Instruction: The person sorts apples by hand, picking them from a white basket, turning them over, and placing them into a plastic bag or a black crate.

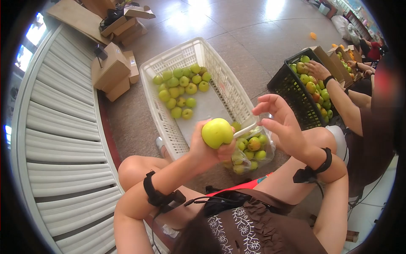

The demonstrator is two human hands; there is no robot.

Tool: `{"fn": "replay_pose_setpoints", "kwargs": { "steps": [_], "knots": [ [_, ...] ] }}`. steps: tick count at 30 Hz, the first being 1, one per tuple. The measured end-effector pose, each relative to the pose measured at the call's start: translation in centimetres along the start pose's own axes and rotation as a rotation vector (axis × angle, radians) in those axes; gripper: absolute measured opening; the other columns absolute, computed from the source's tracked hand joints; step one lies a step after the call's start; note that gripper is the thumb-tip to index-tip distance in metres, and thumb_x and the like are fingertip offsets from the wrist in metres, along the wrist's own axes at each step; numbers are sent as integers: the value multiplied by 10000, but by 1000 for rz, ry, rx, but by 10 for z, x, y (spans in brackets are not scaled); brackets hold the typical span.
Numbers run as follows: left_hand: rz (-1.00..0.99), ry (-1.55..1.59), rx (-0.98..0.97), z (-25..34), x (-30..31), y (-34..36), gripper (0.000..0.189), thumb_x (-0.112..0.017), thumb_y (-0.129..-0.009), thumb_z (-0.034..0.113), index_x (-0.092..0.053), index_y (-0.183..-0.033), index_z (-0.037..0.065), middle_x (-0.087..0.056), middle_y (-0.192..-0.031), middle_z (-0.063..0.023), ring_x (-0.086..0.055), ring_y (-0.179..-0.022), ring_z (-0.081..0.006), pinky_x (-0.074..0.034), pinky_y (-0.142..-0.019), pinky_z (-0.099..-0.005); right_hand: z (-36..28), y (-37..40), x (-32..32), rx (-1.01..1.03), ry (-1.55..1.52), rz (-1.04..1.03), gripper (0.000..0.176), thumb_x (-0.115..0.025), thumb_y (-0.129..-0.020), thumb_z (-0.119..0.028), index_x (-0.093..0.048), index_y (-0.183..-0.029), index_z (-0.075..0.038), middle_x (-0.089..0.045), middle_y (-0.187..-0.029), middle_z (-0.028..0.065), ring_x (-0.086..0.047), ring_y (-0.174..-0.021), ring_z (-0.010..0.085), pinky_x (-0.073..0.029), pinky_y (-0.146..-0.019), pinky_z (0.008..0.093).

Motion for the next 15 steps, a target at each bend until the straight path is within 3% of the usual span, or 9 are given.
{"fn": "replay_pose_setpoints", "kwargs": {
  "steps": [6,15],
  "knots": [
    [-82,-38,-2,-2,4,-2,548,-269,-799,578,-466,-871,71,-312,-530,-6,-268,-497,-131,-224,-474,-240,24,2,0,-375,-302,-25,373,-516,-818,-65,-407,-1173,-32,-499,-1019,75,-483,-978,141,-407,-838,282],
    [12,-79,-56,0,4,-2,580,-266,-798,601,-483,-816,64,-300,-521,-12,-260,-489,-135,-221,-474,-247,31,8,-14,-453,-218,-185,340,-517,-832,-69,-432,-1159,-39,-507,-1024,71,-504,-948,133,-424,-801,265]
  ]
}}
Point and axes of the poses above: each hand's wrist, its own y-axis away from the middle knuckle, its own x-axis out of the back of the hand, z = x × y, the point moved 4 cm from there along -y, towards the middle knuckle
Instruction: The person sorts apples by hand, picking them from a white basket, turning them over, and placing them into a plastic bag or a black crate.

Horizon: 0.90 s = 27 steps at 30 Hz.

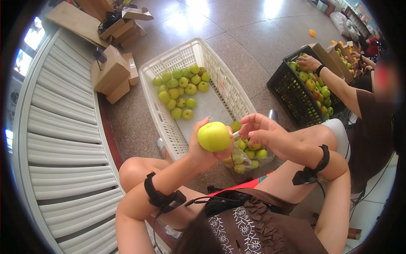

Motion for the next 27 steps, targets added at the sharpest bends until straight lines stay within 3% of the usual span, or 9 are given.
{"fn": "replay_pose_setpoints", "kwargs": {
  "steps": [3,6,9,12,13,16,24,27],
  "knots": [
    [13,-20,-4,1,0,0,573,-267,-801,597,-483,-809,66,-302,-524,-18,-253,-491,-133,-222,-473,-251,3,0,-2,18,13,-13,320,-529,-821,-59,-458,-1133,-39,-532,-979,63,-522,-918,128,-431,-783,259],
    [18,-7,-2,1,-1,0,563,-280,-805,586,-489,-804,63,-344,-536,-29,-295,-506,-138,-241,-479,-249,-13,10,-12,574,597,125,315,-553,-778,-49,-507,-1090,-50,-554,-845,44,-554,-785,142,-451,-665,276],
    [115,-52,-2,-1,-1,0,564,-295,-811,572,-504,-793,48,-404,-575,-44,-350,-539,-148,-271,-494,-251,-24,27,-30,1147,1131,95,398,-573,-720,-39,-534,-1115,-70,-496,-682,10,-508,-596,136,-419,-521,277],
    [-69,-104,2,-4,1,-2,573,-312,-817,560,-513,-771,25,-461,-625,-58,-409,-584,-164,-312,-524,-256,-15,35,-45,1347,1333,5,501,-566,-694,-51,-514,-1192,-86,-399,-599,-12,-421,-504,115,-361,-444,260],
    [-67,-111,-3,-4,0,-2,578,-313,-819,556,-516,-763,18,-470,-634,-61,-416,-590,-168,-319,-532,-258,-12,33,-47,1263,1423,-21,552,-548,-698,-65,-483,-1245,-105,-353,-584,-20,-387,-498,91,-346,-446,223],
    [-70,-114,1,-7,0,-2,591,-319,-824,546,-527,-745,-2,-494,-658,-72,-435,-606,-179,-338,-551,-264,-8,31,-47,1232,1543,-103,511,-581,-694,-65,-512,-1199,-109,-398,-607,-9,-416,-513,118,-354,-439,241],
    [-154,-66,42,-7,8,-2,608,-270,-860,504,-577,-772,-14,-586,-728,-89,-534,-696,-149,-402,-658,-242,-9,32,-51,1292,1560,-76,526,-582,-701,-65,-501,-1217,-131,-388,-609,-10,-408,-516,111,-343,-437,234],
    [-48,-120,15,-6,5,-2,601,-330,-832,521,-563,-740,-24,-520,-673,-107,-439,-600,-185,-345,-552,-261,-7,32,-49,1322,1499,-76,529,-585,-696,-61,-497,-1214,-119,-398,-611,-5,-414,-515,112,-344,-436,233]
  ]
}}
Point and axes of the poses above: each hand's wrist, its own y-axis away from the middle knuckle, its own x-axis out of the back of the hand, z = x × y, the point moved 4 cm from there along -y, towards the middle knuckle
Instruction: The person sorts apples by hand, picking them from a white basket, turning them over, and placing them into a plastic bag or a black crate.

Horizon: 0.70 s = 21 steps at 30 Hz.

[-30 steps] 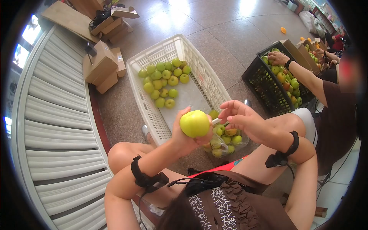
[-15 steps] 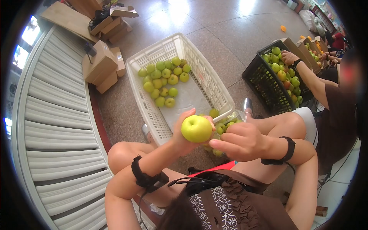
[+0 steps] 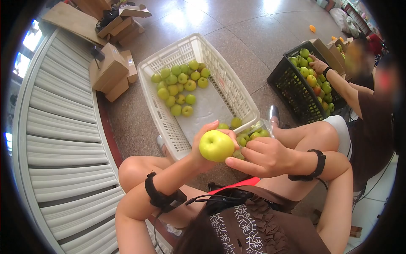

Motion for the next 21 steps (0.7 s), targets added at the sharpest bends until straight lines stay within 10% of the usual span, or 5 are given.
{"fn": "replay_pose_setpoints", "kwargs": {
  "steps": [12,21],
  "knots": [
    [505,7,98,-1,-1,7,479,-331,-859,462,-574,-865,50,-577,-752,-96,-555,-734,-194,-430,-633,-293,8,-2,-1,-186,-65,-56,637,-640,-653,-116,-422,-1246,-36,-474,-652,26,-489,-547,157,-395,-481,274],
    [254,-524,279,-18,5,-7,428,-273,-893,366,-506,-1131,98,-617,-937,-61,-535,-672,-108,-432,-608,-250,29,12,-10,-636,-537,-93,773,-710,-662,-217,-317,-1303,-35,-575,-911,178,-583,-788,331,-463,-696,381]
  ]
}}
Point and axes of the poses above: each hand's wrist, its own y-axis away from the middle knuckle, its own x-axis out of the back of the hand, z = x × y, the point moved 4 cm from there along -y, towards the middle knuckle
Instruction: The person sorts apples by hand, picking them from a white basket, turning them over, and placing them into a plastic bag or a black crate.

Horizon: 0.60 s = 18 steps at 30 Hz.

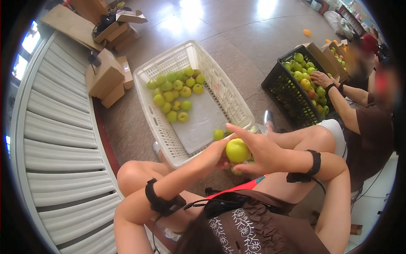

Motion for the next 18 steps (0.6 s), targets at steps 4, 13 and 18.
{"fn": "replay_pose_setpoints", "kwargs": {
  "steps": [4,13,18],
  "knots": [
    [-128,85,60,-9,-3,-13,380,-326,-923,324,-502,-1127,56,-615,-882,-84,-505,-641,-92,-431,-613,-220,40,5,1,-98,-121,-57,593,-705,-689,-225,-453,-1188,-27,-598,-920,147,-608,-788,241,-474,-665,330],
    [-9,143,-117,18,-1,-18,302,-403,-892,194,-485,-1111,3,-594,-861,-75,-501,-707,-86,-425,-652,-200,210,3,191,-893,-930,489,326,-612,-818,-261,-504,-1027,-36,-558,-964,96,-578,-866,210,-528,-746,363],
    [10,133,-48,15,0,-34,296,-413,-883,180,-485,-1105,-2,-588,-866,-64,-510,-727,-87,-429,-673,-200,317,46,267,-961,-625,803,382,-644,-739,-204,-482,-1041,-36,-534,-988,102,-554,-885,241,-517,-667,371]
  ]
}}
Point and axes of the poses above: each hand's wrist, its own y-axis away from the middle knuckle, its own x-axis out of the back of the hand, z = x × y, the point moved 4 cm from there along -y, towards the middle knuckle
